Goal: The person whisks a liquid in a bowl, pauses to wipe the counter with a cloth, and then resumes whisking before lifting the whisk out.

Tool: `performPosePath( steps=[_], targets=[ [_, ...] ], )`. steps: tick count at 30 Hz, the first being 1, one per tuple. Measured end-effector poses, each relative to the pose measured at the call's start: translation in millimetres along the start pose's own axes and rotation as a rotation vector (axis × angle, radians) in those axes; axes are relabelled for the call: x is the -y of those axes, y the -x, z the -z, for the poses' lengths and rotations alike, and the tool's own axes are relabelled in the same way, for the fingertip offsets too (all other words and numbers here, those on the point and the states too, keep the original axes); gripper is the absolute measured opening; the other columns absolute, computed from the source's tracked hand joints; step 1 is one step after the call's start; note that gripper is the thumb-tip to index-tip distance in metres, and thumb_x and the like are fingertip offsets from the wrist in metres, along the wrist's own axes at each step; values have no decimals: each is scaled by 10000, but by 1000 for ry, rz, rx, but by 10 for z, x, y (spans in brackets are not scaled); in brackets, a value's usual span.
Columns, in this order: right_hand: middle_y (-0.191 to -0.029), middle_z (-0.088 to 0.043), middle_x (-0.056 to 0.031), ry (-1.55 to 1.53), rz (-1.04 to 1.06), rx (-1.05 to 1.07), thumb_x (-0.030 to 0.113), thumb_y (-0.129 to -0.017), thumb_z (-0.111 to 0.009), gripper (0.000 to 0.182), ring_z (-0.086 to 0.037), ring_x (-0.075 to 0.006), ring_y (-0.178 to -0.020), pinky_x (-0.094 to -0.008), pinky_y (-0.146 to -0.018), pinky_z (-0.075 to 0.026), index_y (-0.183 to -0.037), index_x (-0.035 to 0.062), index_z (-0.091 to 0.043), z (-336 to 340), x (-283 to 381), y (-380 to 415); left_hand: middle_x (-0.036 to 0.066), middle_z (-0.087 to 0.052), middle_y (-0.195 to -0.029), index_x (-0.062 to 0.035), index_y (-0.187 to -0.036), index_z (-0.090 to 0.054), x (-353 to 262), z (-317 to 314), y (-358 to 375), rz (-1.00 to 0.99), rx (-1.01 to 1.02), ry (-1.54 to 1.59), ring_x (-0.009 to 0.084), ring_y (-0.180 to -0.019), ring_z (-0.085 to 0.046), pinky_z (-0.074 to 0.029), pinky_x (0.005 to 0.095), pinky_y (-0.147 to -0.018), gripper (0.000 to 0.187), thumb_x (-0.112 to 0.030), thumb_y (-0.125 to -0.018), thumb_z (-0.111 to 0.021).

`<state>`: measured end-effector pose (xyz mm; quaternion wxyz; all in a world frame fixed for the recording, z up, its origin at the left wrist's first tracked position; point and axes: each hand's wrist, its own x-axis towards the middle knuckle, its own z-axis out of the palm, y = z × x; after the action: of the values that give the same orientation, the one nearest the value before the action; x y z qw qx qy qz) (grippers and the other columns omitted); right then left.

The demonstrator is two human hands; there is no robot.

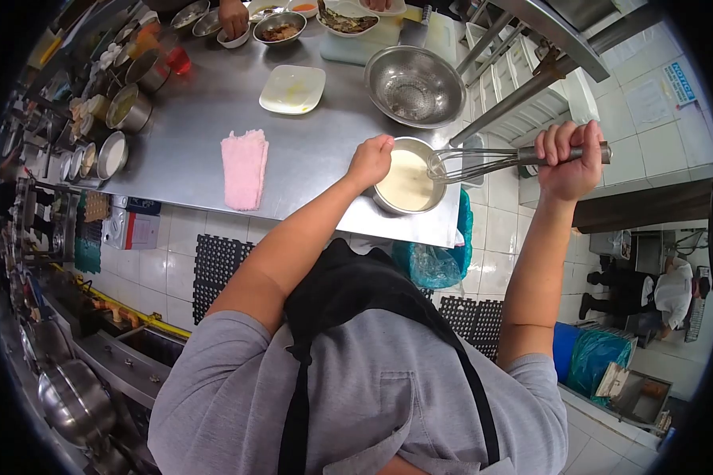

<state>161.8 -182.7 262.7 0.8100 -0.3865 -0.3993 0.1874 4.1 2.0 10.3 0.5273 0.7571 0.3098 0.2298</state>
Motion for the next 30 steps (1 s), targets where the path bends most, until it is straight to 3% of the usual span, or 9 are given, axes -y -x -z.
performPosePath(
  steps=[15,18,23,26,28,30],
  targets=[
    [-519,-357,-44,51,4,9,238,-1014,-420,336,-353,-145,-412,-324,-438,-354,-713,93,-390,-137,22,-1,234,-668,-1002,-11,-1062,-638,-50,13,18,-1,4,-47,415,-967,-627,-488,455,-852,306,-248,-981,-464],
    [-517,-369,-43,48,-11,-35,226,-1008,-446,330,-367,-144,-402,-324,-422,-364,-713,83,-410,-168,-177,87,233,-668,-996,-14,-1065,-636,-31,5,22,-23,-8,-35,418,-957,-628,-490,460,-843,300,-245,-980,-466],
    [-504,-431,-46,183,-40,-169,109,-954,-587,313,-408,-130,-391,-308,-364,-359,-689,67,-425,-119,-843,350,232,-668,-972,-25,-1055,-636,38,-24,8,-84,-32,-24,424,-934,-629,-493,468,-825,272,-231,-973,-479],
    [-511,-405,-57,162,-6,-300,179,-972,-550,331,-361,-136,-391,-310,-393,-361,-702,65,-395,-199,-1216,576,231,-668,-960,-34,-1055,-637,70,-34,-11,-59,-40,-37,424,-931,-629,-494,470,-814,268,-233,-975,-476],
    [-524,-426,-61,-47,-91,-251,134,-976,-543,312,-377,-128,-404,-305,-387,-362,-706,66,-403,-205,-1305,680,232,-667,-958,-37,-1056,-636,15,7,-16,-30,-31,-23,425,-928,-629,-494,470,-810,266,-232,-976,-474],
    [-523,-421,-57,-4,-178,-195,138,-976,-545,314,-379,-131,-406,-307,-390,-360,-706,66,-401,-49,-1159,627,232,-666,-955,-40,-1056,-636,4,17,26,3,-15,-17,427,-925,-629,-495,470,-805,264,-231,-977,-472]
  ],
)
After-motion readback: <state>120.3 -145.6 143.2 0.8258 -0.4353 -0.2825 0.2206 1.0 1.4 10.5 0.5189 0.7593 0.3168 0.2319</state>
